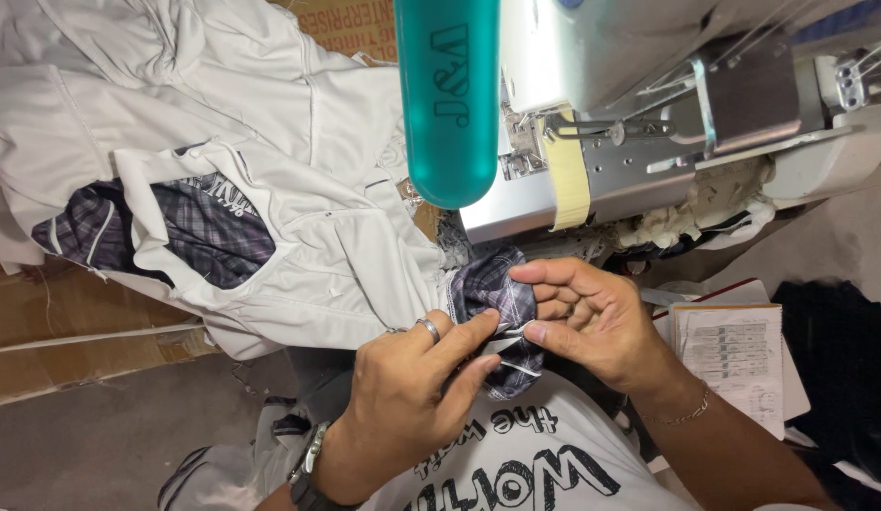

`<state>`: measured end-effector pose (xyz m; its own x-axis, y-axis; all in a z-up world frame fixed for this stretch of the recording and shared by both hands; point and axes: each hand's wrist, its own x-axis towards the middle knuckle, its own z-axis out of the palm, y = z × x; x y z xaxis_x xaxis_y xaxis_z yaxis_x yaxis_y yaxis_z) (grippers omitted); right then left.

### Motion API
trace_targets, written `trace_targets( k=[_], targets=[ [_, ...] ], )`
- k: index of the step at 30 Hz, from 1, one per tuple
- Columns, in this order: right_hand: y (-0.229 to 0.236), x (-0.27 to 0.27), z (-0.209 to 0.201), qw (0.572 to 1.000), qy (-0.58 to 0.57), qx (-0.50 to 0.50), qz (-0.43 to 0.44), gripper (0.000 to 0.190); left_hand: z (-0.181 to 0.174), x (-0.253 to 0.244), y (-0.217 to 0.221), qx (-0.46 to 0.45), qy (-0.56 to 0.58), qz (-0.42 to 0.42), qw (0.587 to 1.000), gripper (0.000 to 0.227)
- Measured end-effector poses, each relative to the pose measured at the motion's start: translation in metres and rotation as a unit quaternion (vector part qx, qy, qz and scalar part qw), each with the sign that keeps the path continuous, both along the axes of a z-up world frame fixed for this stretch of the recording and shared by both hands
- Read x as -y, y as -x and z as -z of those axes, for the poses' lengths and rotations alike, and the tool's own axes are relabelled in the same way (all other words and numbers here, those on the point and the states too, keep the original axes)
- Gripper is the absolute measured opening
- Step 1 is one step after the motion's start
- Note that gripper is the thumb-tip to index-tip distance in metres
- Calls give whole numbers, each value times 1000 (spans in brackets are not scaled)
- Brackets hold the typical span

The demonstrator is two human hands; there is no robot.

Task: Trimming loose threads from a garment using small thread clippers at a sewing workstation.

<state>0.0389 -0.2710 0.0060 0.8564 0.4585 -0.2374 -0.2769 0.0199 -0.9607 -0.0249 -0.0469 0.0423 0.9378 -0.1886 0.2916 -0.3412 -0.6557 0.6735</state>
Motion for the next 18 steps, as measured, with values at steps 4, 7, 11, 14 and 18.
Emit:
trace_targets(
  k=[4, 7, 11, 14, 18],
  targets=[
    [2, 1, 3, 1000, -15, 0, 0, 51, 0, -1, 0, -8, 11, 5, 1000, 31],
    [2, 1, 5, 1000, -23, -6, -2, 51, 1, -2, -1, -6, 46, 15, 999, 30],
    [1, 1, 4, 1000, -24, 6, -3, 51, 2, -3, -1, -13, 60, 32, 998, 31],
    [1, 0, 2, 1000, -26, 7, -5, 51, 3, -3, -1, -11, 64, 28, 998, 29],
    [1, 0, 0, 1000, -24, 0, -2, 51, 6, -3, 1, -12, 51, 14, 999, 30]
  ],
)
